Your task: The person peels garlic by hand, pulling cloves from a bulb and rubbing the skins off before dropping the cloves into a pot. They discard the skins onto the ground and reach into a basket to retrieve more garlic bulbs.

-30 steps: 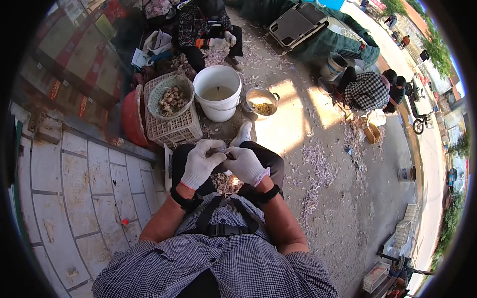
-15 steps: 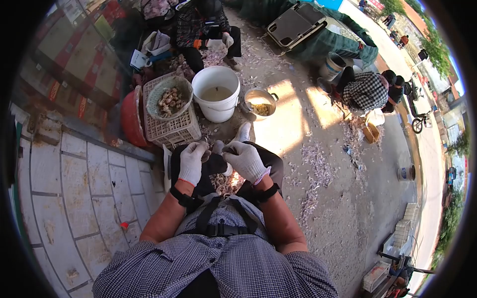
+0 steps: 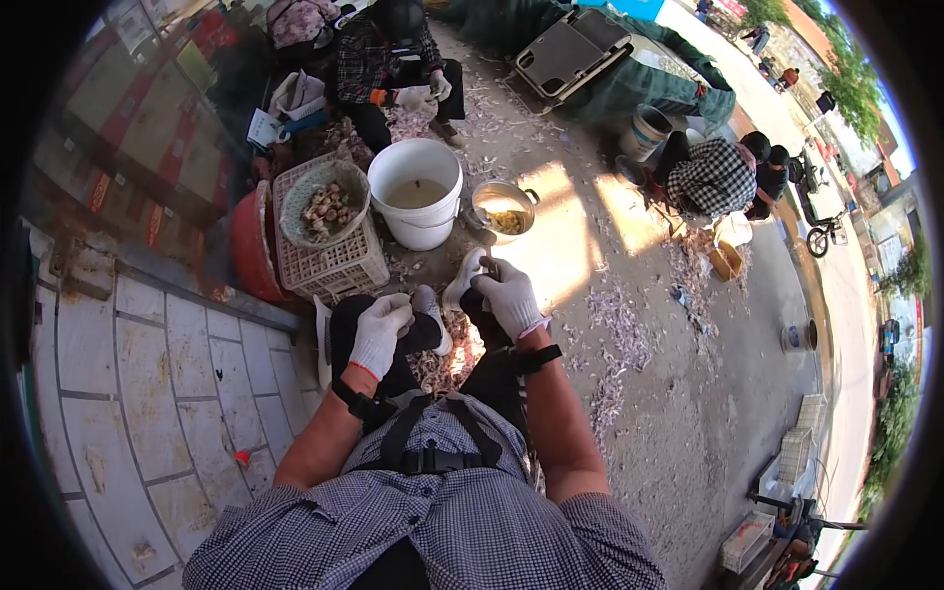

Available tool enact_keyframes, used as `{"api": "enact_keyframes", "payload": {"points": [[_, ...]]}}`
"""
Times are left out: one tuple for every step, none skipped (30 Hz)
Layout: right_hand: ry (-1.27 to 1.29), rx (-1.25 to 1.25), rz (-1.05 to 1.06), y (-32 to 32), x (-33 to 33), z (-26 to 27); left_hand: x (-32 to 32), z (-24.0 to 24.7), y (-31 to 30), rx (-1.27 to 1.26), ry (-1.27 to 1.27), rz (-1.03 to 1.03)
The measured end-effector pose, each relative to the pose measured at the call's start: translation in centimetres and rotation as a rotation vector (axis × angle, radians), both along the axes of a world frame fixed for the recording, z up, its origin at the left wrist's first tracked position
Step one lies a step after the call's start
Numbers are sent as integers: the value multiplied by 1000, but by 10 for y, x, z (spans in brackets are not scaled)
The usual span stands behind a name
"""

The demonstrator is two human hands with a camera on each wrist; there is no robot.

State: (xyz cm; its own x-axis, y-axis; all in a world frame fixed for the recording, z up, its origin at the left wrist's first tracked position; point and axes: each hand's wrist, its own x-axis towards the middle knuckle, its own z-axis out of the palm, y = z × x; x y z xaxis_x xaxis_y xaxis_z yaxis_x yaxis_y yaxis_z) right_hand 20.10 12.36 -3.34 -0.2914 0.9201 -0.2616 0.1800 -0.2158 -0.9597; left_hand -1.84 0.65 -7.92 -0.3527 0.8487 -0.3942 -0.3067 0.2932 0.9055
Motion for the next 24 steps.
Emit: {"api": "enact_keyframes", "payload": {"points": [[38, 21, -91, 13, 3, 7, 1, 2, -1, 1, 0, 0], [7, 64, -149, 30, 8, -9, 1, 3, -2, 0, -11, -24], [7, 63, -168, 32, 8, -10, 1, 4, -2, -1, -22, -45], [6, 60, -186, 34, 8, -11, -1, 4, -1, 0, -23, -43], [38, -11, -156, 30, 9, -14, -3, 4, -2, -30, -30, -83], [69, -83, -126, 21, 10, -18, -6, 3, -3, -63, -38, -123], [56, -157, -74, 12, 11, -23, -7, 2, -4, -68, -39, -122], [35, -198, -49, 1, 10, -35, -8, 2, -4, -77, -33, -133], [85, -257, -29, -12, 10, -50, -10, 3, -4, -86, -25, -145], [135, -316, -10, -23, 10, -65, -13, 3, -3, -90, -24, -148], [185, -378, -17, -32, 9, -83, -16, 3, -1, -82, -22, -136], [233, -439, -23, -40, 9, -95, -19, 4, 1, -73, -19, -122], [272, -473, 13, -46, 12, -99, -23, 11, 4, -67, 6, -114], [271, -477, 15, -49, 12, -104, -27, 16, 7, -71, 6, -111], [370, -551, -55, -50, 12, -111, -33, 21, 11, -48, 4, -54], [469, -624, -123, -49, 11, -121, -40, 23, 14, -24, 4, 5], [579, -685, -145, -45, 15, -130, -52, 22, 16, -39, 37, -4], [669, -712, -108, -41, 20, -141, -67, 16, 18, -46, 94, -39], [670, -692, -109, -40, 21, -139, -78, 14, 20, -48, 108, -24], [671, -672, -111, -41, 21, -137, -90, 11, 21, -50, 122, -11], [671, -678, -104, -45, 19, -134, -102, 12, 21, -54, 125, -4], [503, -612, -96, -51, 19, -132, -113, 12, 21, -70, 161, 18], [335, -543, -88, -58, 20, -129, -124, 12, 21, -86, 196, 38], [212, -519, -37, -67, 16, -120, -133, 10, 20, -98, 167, 92]]}}
